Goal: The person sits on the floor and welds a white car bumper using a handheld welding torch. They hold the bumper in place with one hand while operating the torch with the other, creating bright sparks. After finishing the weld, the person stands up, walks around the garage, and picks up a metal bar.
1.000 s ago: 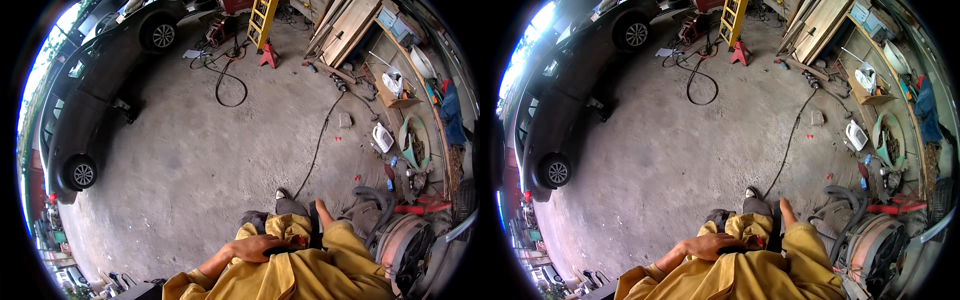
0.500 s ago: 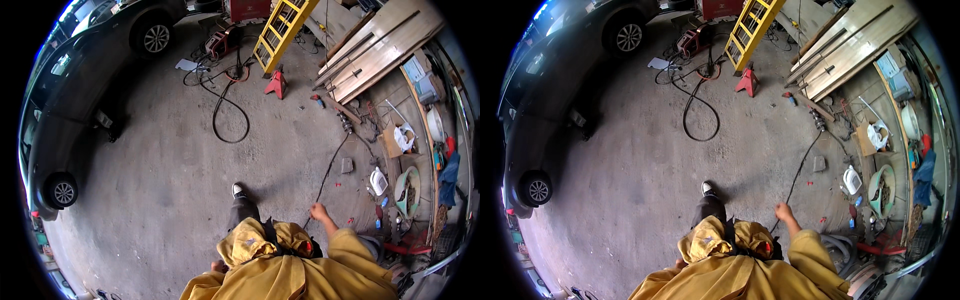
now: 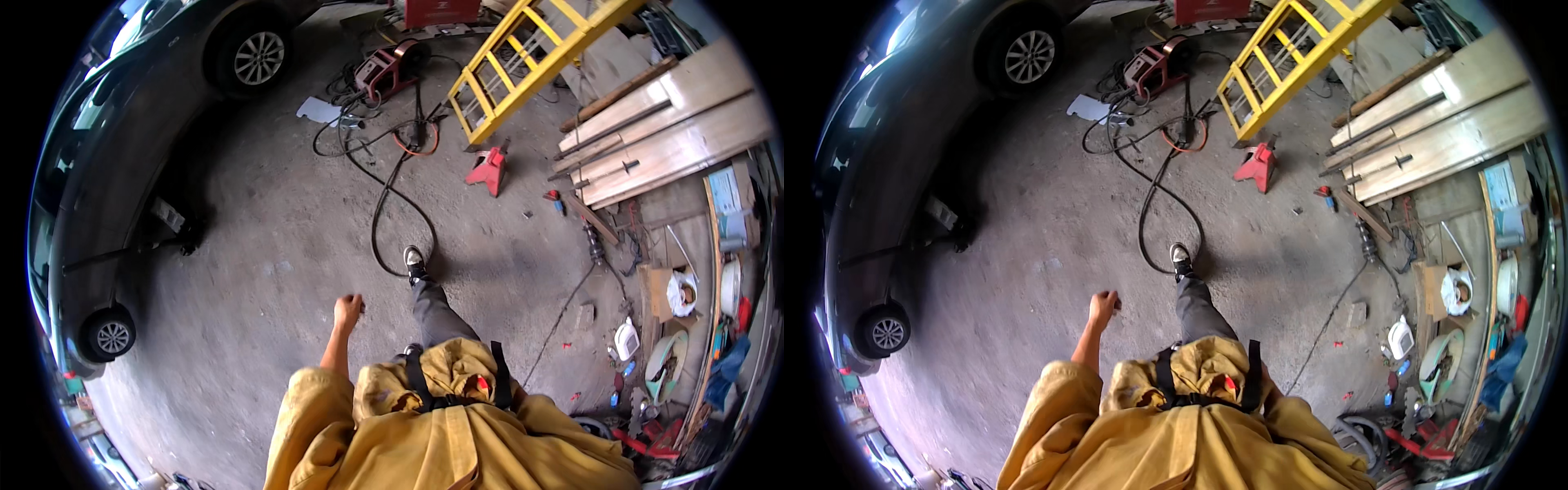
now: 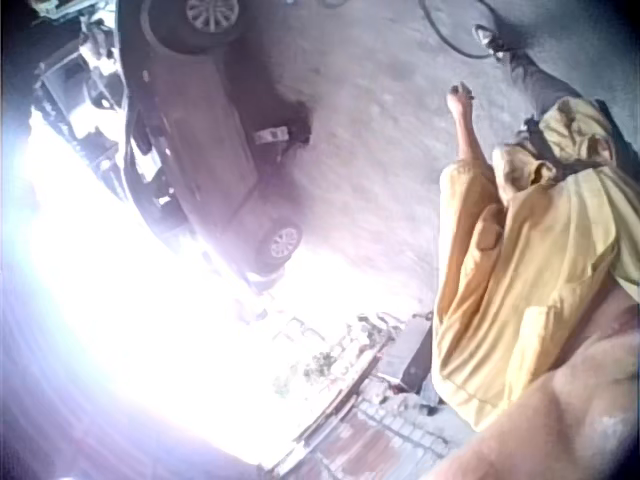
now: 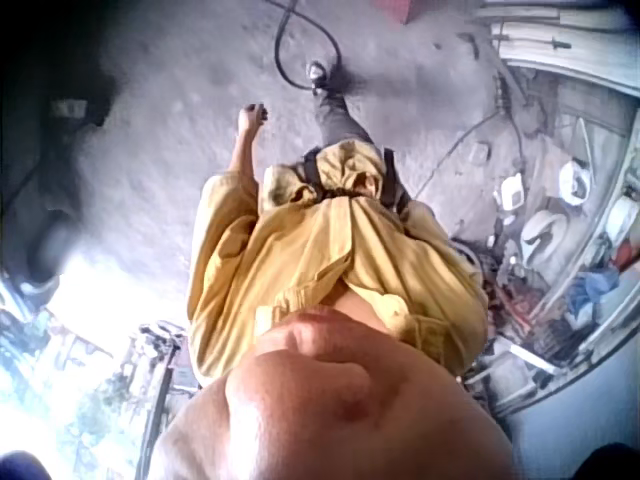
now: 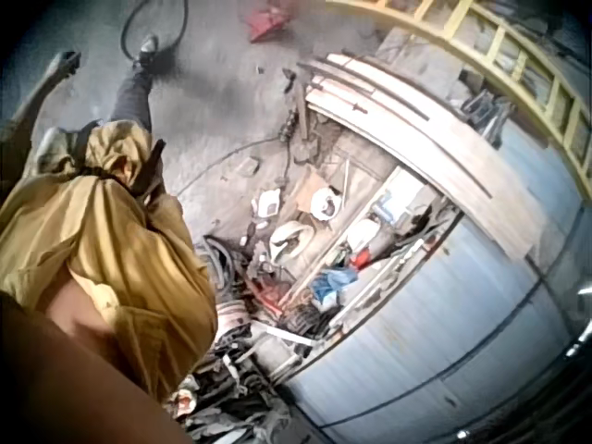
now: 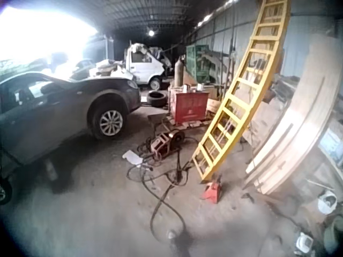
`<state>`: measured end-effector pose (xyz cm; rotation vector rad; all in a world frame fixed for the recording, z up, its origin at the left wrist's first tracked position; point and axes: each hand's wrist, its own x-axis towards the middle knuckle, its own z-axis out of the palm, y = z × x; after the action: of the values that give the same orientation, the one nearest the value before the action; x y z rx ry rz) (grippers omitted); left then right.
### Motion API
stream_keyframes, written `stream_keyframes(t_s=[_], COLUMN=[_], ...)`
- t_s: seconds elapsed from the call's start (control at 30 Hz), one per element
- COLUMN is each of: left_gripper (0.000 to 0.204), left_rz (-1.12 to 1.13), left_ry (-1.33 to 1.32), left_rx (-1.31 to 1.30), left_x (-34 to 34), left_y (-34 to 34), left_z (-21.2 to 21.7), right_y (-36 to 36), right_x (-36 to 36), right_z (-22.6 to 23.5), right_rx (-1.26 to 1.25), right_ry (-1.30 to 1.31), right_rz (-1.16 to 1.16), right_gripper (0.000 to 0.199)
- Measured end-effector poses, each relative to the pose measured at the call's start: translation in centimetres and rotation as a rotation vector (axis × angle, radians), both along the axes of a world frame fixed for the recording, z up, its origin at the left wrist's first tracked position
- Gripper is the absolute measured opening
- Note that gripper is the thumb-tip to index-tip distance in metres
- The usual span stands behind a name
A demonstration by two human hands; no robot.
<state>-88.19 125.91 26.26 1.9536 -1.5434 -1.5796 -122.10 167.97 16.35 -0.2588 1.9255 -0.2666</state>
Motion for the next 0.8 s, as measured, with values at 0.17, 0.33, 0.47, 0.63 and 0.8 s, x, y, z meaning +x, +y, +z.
stream_keyframes(t_s=[0.17, 0.33, 0.47, 0.63, 0.8], left_gripper=[0.028, 0.024, 0.025, 0.034, 0.034], left_rz=[0.106, -0.189, -0.068, -0.2, -0.469], left_ry=[0.307, -0.22, -0.454, -0.462, -0.54], left_rx=[-0.105, -0.442, -0.387, -0.246, -0.239], left_x=[-10.8, -9.7, -7.2, -9.5, -11.1], left_y=[-13.7, -21.8, -27.7, -40.5, -60.5], left_z=[8.2, 8.4, 6.1, 1.2, -2.5], right_y=[-29.8, -61.5, -79.3, -89.4, -91.9], right_x=[-9.7, -17.6, -15.2, -13.8, -7.1], right_z=[-1.7, 6.5, 18.9, 12.3, 6.8], right_rx=[-0.172, -0.468, -0.802, -0.804, -0.398], right_ry=[0.318, 0.252, -0.075, -0.102, 0.104], right_rz=[0.359, 0.153, -0.013, 0.156, 0.095], right_gripper=[0.028, 0.017, 0.011, 0.011, 0.01])
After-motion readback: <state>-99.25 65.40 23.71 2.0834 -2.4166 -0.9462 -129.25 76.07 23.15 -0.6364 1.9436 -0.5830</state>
